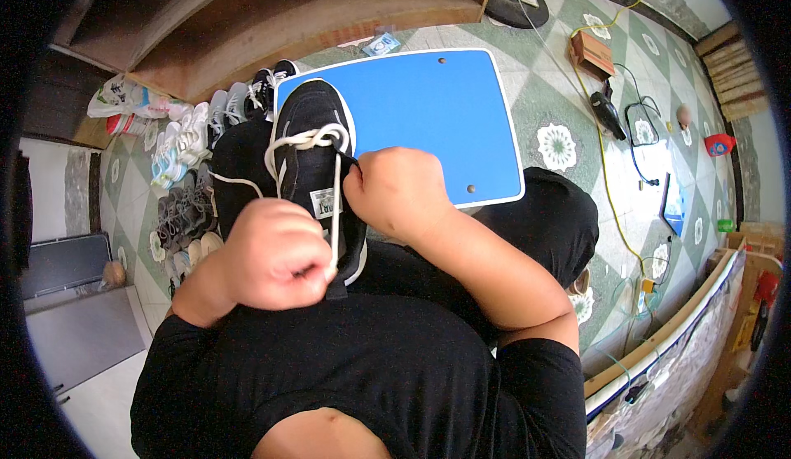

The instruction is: The person sits on the floor and laces a black sneaker with white laces. They thread the laces through the eyelets, pull them tight, and tie a knot. The person then picks up a second black sneaker and begins the lacing process on it as well.

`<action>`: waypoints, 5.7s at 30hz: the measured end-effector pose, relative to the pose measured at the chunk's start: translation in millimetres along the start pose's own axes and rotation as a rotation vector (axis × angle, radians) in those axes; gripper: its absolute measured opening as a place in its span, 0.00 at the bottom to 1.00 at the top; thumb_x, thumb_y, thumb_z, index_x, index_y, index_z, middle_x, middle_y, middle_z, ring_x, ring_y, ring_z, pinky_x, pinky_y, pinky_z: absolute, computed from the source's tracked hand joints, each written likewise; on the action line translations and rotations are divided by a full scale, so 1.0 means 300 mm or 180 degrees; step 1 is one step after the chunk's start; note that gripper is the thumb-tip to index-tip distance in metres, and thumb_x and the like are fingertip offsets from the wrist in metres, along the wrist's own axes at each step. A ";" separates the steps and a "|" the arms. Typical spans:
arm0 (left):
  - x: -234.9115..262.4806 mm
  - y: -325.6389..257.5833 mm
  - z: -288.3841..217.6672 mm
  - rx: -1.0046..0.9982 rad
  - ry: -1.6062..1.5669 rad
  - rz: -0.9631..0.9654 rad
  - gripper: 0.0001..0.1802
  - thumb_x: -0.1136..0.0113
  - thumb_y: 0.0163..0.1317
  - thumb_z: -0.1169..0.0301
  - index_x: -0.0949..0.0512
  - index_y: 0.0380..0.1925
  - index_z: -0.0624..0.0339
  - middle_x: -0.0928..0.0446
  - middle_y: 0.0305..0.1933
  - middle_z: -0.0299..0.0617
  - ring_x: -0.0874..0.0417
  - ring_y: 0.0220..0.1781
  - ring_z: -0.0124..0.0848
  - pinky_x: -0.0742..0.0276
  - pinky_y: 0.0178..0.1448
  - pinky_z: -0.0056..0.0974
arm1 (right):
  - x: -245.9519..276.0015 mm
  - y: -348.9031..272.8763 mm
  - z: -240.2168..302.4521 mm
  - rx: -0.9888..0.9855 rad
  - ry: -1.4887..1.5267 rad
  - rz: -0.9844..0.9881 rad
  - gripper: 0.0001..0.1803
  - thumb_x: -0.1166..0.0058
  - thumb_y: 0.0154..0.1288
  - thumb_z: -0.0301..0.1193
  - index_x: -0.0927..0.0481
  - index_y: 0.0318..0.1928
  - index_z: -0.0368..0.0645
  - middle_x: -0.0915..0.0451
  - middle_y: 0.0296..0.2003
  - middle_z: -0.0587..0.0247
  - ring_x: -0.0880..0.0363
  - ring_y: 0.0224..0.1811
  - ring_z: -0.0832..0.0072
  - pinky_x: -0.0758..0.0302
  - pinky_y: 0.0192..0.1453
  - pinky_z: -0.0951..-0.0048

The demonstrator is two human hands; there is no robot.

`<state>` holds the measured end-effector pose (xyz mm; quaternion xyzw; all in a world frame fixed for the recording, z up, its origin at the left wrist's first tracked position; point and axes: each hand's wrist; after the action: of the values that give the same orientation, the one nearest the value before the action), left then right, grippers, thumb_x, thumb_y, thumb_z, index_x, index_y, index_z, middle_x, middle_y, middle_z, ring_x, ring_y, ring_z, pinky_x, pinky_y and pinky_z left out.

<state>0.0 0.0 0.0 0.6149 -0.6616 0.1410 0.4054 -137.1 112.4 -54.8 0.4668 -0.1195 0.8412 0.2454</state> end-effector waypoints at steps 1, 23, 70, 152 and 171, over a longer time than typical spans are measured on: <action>-0.014 0.000 -0.010 -0.0160 -0.0087 -0.0008 0.07 0.38 0.41 0.74 0.28 0.15 0.54 0.33 0.15 0.37 0.29 0.17 0.37 0.36 0.21 0.39 | -0.004 0.001 -0.006 0.0019 -0.0011 -0.0028 0.16 0.50 0.57 0.38 0.22 0.20 0.39 0.24 0.19 0.46 0.24 0.24 0.48 0.26 0.31 0.53; 0.082 -0.100 0.090 0.0664 -0.0698 -0.0783 0.08 0.43 0.61 0.71 0.21 0.25 0.61 0.26 0.23 0.42 0.24 0.25 0.35 0.30 0.31 0.35 | 0.137 0.004 -0.075 -0.0103 -0.0038 -0.0346 0.17 0.50 0.59 0.38 0.23 0.21 0.39 0.24 0.20 0.47 0.24 0.26 0.48 0.28 0.32 0.54; 0.066 -0.408 0.488 0.2449 0.1259 -0.1590 0.09 0.35 0.53 0.74 0.24 0.33 0.61 0.26 0.29 0.40 0.22 0.32 0.33 0.26 0.39 0.33 | 0.052 0.056 -0.025 0.0821 -0.0337 -0.0725 0.25 0.38 0.46 0.41 0.18 0.40 0.33 0.26 0.55 0.51 0.31 0.59 0.53 0.33 0.63 0.59; -0.202 0.046 0.254 0.1027 0.0783 -0.2035 0.24 0.52 0.45 0.83 0.26 0.47 0.69 0.27 0.52 0.49 0.26 0.51 0.49 0.31 0.57 0.46 | 0.156 0.060 -0.048 0.1878 0.2491 0.0210 0.09 0.46 0.52 0.26 0.29 0.20 0.38 0.28 0.23 0.59 0.29 0.29 0.61 0.34 0.36 0.64; -0.217 0.054 0.249 0.1065 0.0733 -0.2067 0.24 0.50 0.45 0.83 0.26 0.47 0.68 0.27 0.52 0.49 0.27 0.53 0.49 0.32 0.58 0.46 | 0.018 0.089 -0.018 0.0759 -0.0949 -0.0932 0.07 0.41 0.51 0.33 0.19 0.28 0.43 0.27 0.33 0.60 0.28 0.40 0.61 0.31 0.45 0.62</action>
<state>-47.7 -2.3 -88.4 0.8302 -0.3503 0.1796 0.3946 -157.5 93.5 -52.3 0.6239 0.0147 0.7265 0.2876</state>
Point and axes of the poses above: each hand's wrist, its own y-axis towards the middle knuckle, its own x-axis out of the back of the hand, z = x × y
